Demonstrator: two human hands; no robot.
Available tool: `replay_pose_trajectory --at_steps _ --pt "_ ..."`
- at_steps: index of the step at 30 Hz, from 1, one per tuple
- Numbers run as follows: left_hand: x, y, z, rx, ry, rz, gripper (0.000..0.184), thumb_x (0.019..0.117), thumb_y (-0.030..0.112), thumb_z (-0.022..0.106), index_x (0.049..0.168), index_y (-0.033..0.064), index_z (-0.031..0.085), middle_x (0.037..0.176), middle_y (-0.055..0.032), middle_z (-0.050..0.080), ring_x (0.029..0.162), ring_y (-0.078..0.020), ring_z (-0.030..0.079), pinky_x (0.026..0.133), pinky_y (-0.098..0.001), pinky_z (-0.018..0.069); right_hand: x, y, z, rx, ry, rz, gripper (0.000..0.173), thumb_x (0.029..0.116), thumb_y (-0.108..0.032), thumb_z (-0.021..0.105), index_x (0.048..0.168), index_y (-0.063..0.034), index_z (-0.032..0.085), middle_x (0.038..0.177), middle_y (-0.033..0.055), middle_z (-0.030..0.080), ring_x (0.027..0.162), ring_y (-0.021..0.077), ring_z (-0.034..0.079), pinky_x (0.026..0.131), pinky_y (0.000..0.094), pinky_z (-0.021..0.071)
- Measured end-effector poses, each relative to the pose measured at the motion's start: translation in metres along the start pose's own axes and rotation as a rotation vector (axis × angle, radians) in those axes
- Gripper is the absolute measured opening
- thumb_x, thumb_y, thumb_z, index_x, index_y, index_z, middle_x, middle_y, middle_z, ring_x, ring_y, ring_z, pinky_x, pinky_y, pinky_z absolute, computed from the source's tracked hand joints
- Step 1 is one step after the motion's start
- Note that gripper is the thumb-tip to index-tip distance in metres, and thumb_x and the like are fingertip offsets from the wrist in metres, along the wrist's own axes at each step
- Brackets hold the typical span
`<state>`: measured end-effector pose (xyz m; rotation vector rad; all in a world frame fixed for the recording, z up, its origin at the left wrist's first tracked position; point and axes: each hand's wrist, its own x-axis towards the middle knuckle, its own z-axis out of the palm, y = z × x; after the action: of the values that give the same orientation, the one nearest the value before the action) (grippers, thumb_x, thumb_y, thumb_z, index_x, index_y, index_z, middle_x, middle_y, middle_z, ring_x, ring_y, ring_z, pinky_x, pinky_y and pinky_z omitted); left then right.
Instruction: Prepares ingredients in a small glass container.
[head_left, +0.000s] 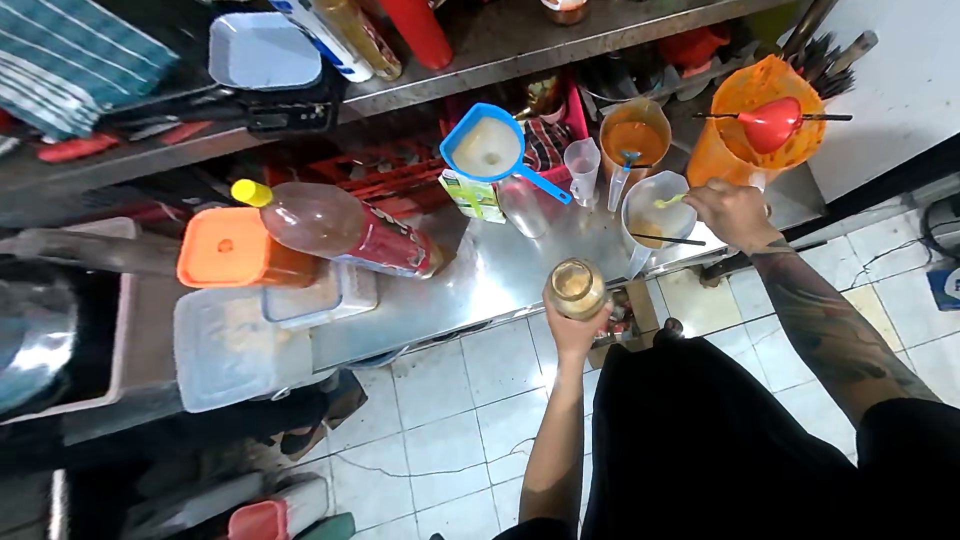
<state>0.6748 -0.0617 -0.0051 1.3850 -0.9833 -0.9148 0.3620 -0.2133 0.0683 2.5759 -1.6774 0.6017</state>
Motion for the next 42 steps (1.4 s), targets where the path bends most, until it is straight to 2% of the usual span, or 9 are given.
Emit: replay_pose_trajectory --at_steps 3,7,14,22,28,34,36,39,42 --pt "-0.007 0.000 -0.003 0.077 -0.028 -0.021 0.120 0.0526 0.024 0.102 0.153 0.0134 0.036 0.138 -0.0063 0.060 0.124 -0.0153 0.062 0.106 -0.0382 0.0548 0.004 -0.016 -0.022 0.178 0.041 0.122 0.035 0.1073 -0.037 0.053 0.115 -0.0117 0.075 0.100 0.0122 0.072 0.085 0.0288 0.071 0.072 0.0504 0.0571" --pt "-0.017 -0.002 -0.009 0.149 -0.087 -0.031 0.119 0.0531 0.031 0.102 0.153 0.0185 0.039 0.141 -0.0047 0.059 0.127 -0.0158 0.060 0.107 -0.0408 0.0540 -0.003 -0.063 -0.071 0.547 0.167 -0.062 0.025 0.1038 -0.022 0.061 0.106 -0.0003 0.073 0.088 0.0091 0.063 0.076 0.0108 0.059 0.068 0.0254 0.0521" --pt "-0.034 -0.004 -0.001 0.244 -0.183 0.026 0.118 0.0516 0.036 0.102 0.152 0.0172 0.042 0.141 -0.0047 0.059 0.127 -0.0156 0.059 0.107 -0.0424 0.0536 -0.024 -0.121 -0.085 0.362 -0.060 -0.548 0.023 0.1028 -0.029 0.063 0.104 -0.0123 0.078 0.080 0.0048 0.066 0.072 0.0197 0.065 0.063 0.0370 0.0546" --pt "-0.056 0.002 0.033 0.086 -0.289 0.061 0.118 0.0516 0.025 0.103 0.151 0.0117 0.042 0.142 -0.0074 0.059 0.128 -0.0182 0.060 0.108 -0.0415 0.0546 -0.051 -0.106 -0.061 0.638 -0.143 -0.467 0.014 0.0984 -0.024 0.069 0.096 -0.0128 0.078 0.090 0.0010 0.069 0.083 0.0115 0.068 0.071 0.0307 0.0584" --pt "-0.080 -0.003 0.061 0.064 -0.240 0.056 0.124 0.0468 0.028 0.104 0.146 -0.0079 0.039 0.138 -0.0188 0.059 0.127 -0.0222 0.061 0.111 -0.0387 0.0515 -0.107 -0.017 -0.084 0.781 -0.131 -0.040 0.024 0.1043 -0.014 0.056 0.121 -0.0098 0.073 0.112 0.0030 0.065 0.100 0.0083 0.064 0.088 0.0274 0.0590" --pt "-0.107 0.000 0.092 0.071 -0.267 -0.001 0.125 0.0443 0.021 0.104 0.145 -0.0080 0.036 0.138 -0.0171 0.059 0.127 -0.0207 0.060 0.110 -0.0370 0.0519 -0.173 0.164 -0.004 0.534 -0.346 0.388 0.016 0.0942 -0.016 0.074 0.108 -0.0086 0.078 0.100 0.0074 0.077 0.093 0.0204 0.074 0.092 0.0482 0.0600" --pt "-0.115 0.001 0.106 0.085 -0.271 -0.035 0.124 0.0440 0.020 0.103 0.145 -0.0081 0.037 0.137 -0.0175 0.059 0.126 -0.0207 0.061 0.110 -0.0367 0.0523 -0.171 0.206 0.009 0.535 -0.349 0.554 0.031 0.0952 -0.020 0.074 0.123 -0.0063 0.072 0.113 0.0122 0.075 0.103 0.0258 0.073 0.099 0.0524 0.0571" --pt "-0.123 0.002 0.131 0.082 -0.271 -0.051 0.123 0.0442 0.021 0.103 0.144 -0.0079 0.038 0.137 -0.0174 0.060 0.125 -0.0212 0.061 0.109 -0.0370 0.0532 -0.148 0.250 0.026 0.470 -0.342 0.583 0.057 0.0915 -0.029 0.078 0.143 -0.0109 0.060 0.150 0.0148 0.055 0.134 0.0346 0.057 0.111 0.0594 0.0451" --pt "-0.128 0.005 0.158 0.070 -0.279 -0.049 0.123 0.0445 0.018 0.103 0.144 -0.0074 0.037 0.137 -0.0170 0.060 0.125 -0.0212 0.061 0.109 -0.0370 0.0533 -0.123 0.273 0.044 0.353 -0.345 0.531 0.072 0.0809 -0.035 0.087 0.143 -0.0131 0.057 0.140 0.0171 0.061 0.131 0.0392 0.055 0.110 0.0642 0.0417"
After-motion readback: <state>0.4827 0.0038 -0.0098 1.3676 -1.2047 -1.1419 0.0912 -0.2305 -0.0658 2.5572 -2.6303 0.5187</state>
